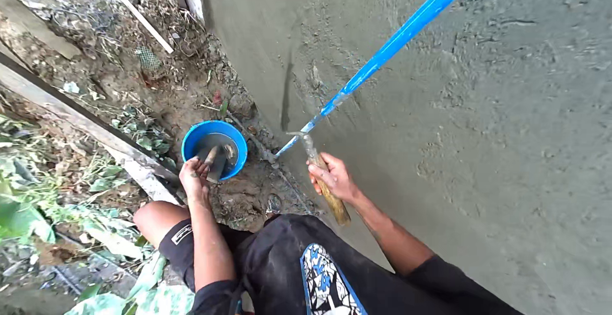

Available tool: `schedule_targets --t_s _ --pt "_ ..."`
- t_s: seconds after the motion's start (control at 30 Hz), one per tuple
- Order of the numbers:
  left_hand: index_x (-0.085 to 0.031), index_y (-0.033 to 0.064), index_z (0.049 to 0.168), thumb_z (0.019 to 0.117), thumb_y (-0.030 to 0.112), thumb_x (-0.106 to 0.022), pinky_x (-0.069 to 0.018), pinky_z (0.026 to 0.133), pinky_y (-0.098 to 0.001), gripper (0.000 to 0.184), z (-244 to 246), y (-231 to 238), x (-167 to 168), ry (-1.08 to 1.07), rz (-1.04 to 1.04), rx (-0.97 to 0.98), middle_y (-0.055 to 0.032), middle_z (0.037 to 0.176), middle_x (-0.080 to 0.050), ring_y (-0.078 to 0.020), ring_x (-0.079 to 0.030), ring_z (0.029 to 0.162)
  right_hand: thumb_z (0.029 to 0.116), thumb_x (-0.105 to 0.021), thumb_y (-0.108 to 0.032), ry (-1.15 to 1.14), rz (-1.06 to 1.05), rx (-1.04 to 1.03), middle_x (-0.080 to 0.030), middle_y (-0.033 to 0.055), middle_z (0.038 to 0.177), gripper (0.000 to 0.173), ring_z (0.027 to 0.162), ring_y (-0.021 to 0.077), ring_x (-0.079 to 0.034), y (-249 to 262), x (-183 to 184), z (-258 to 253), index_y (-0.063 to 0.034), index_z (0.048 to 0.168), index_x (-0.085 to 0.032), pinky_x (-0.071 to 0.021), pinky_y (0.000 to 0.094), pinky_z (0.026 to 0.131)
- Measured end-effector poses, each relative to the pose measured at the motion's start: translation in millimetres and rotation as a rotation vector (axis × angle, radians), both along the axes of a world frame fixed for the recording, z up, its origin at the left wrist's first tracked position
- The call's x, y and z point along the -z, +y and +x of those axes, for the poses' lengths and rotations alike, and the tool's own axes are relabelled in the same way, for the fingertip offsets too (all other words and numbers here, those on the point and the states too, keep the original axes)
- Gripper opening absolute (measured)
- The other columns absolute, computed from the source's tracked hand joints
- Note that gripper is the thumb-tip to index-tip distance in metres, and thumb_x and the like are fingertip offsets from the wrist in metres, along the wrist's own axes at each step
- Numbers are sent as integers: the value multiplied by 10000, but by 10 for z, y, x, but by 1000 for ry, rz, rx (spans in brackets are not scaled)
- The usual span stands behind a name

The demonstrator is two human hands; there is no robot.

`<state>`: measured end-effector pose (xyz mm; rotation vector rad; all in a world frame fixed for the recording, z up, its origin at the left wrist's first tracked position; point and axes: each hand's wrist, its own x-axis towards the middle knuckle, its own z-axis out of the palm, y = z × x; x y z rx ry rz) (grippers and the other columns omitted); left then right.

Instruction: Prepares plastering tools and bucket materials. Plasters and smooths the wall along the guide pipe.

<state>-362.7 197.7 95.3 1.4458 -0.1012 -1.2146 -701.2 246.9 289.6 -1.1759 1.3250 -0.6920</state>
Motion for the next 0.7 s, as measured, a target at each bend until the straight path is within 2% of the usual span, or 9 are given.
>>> schedule_targets --t_s 0.13,0.23,0.27,0.33,0.37,0.43,0.57,0.63,0.7 --pt "-586 35 1187 1019 173 -554 -549 718 -309 220 -3 -9 31 -23 65 35 -74 967 -635 -134 -633 780 987 -624 -298 190 13 -292 -664 33 804 385 618 96 -640 -72 50 114 3 1225 -599 -582 283 604" --pt "-582 68 1071 1028 140 -518 -515 601 -236 106 -87 34 -33 -65 50 8 2 799 -593 -61 -570 633 955 -689 -331 393 -151 -495 -720 125 955 469 789 144 -690 -47 2 301 -2 1285 -637 -587 345 764" --pt "-578 70 1106 1044 142 -487 -525 648 -244 131 -113 112 -76 -91 36 -7 7 842 -595 -56 -578 685 946 -706 -310 386 -233 -538 -730 148 978 470 842 158 -699 -19 -23 378 16 1278 -646 -579 351 809" --pt "-560 44 1303 1099 192 -402 -542 845 -305 297 -125 329 -123 -111 6 -48 -60 1099 -651 -99 -620 939 953 -697 -277 288 -432 -606 -739 166 949 448 847 152 -714 -9 -60 551 64 1241 -657 -587 321 803" --pt "-513 27 1353 1119 203 -348 -542 878 -313 336 -104 403 -96 -76 -27 -60 -78 1155 -637 -115 -620 985 964 -679 -278 231 -530 -631 -737 162 911 439 817 147 -716 -37 -81 650 80 1218 -660 -591 311 770" --pt "-572 93 1138 1066 172 -449 -556 718 -246 163 -65 414 17 -66 -37 -118 20 918 -636 -59 -626 776 974 -665 -262 147 -713 -637 -723 140 840 405 730 152 -705 -138 -127 879 90 1172 -660 -597 321 670" --pt "-559 65 1174 1036 181 -517 -570 773 -311 185 -49 508 -103 -79 1 -127 -13 953 -614 -106 -633 808 980 -676 -259 252 -963 -473 -726 189 986 434 804 256 -733 -595 85 1297 100 1219 -623 -625 419 703" --pt "-563 59 1195 1032 223 -533 -566 790 -320 233 -72 620 -143 -101 38 -129 -29 987 -614 -113 -633 839 995 -642 -239 284 -823 -340 -735 203 943 434 776 279 -741 -967 672 1424 126 1228 -613 -622 460 705" --pt "-580 94 1228 1022 295 -562 -563 823 -346 288 -163 820 -187 -121 65 -129 -50 1059 -637 -141 -646 906 1089 -491 -294 257 -249 -256 -706 141 893 425 756 200 -707 -1397 1399 1488 62 1301 -585 -616 384 740"
